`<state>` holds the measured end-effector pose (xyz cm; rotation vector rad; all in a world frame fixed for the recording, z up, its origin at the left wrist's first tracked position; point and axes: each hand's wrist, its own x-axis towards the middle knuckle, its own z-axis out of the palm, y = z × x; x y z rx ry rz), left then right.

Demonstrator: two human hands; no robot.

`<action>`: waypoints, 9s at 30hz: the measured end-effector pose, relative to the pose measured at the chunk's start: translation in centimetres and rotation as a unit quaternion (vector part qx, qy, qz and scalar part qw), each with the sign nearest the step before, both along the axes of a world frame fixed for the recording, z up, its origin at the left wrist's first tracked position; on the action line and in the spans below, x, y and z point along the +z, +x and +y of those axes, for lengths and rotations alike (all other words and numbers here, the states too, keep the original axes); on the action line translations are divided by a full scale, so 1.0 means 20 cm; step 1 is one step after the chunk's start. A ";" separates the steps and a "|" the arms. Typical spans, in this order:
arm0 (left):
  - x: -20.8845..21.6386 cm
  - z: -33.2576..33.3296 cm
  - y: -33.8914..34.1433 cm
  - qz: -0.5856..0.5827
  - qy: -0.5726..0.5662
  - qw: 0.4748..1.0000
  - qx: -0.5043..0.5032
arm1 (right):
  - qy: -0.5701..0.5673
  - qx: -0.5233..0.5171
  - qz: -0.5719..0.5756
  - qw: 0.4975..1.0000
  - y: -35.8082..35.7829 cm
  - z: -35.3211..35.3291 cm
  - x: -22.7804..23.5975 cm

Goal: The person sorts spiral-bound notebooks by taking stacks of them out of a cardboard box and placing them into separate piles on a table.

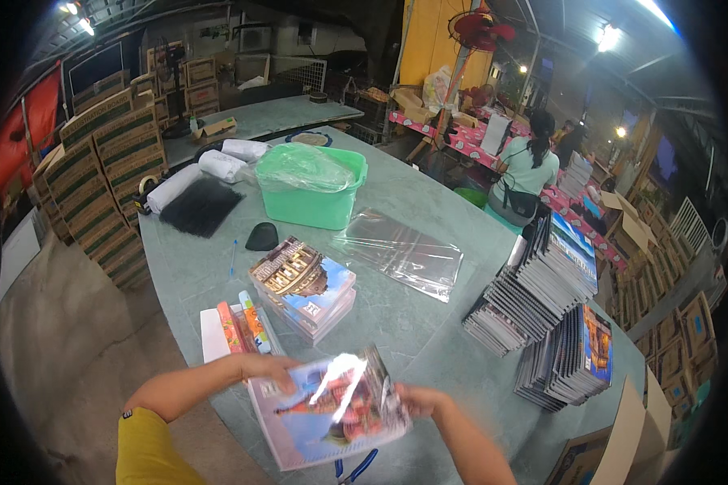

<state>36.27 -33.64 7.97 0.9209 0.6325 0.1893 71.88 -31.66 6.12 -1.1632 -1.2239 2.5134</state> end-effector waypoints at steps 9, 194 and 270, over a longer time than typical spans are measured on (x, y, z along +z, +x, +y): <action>0.08 -0.27 0.16 -0.140 -0.039 0.968 0.203 | -0.047 -0.217 0.194 0.956 -0.02 -0.02 0.32; 0.42 0.40 -0.62 0.338 0.625 0.592 0.380 | 0.136 -0.285 -0.030 0.948 -0.53 0.51 0.06; 0.46 -1.79 4.29 0.356 0.686 0.322 -0.546 | 0.375 0.115 -0.561 0.729 2.55 -2.83 1.17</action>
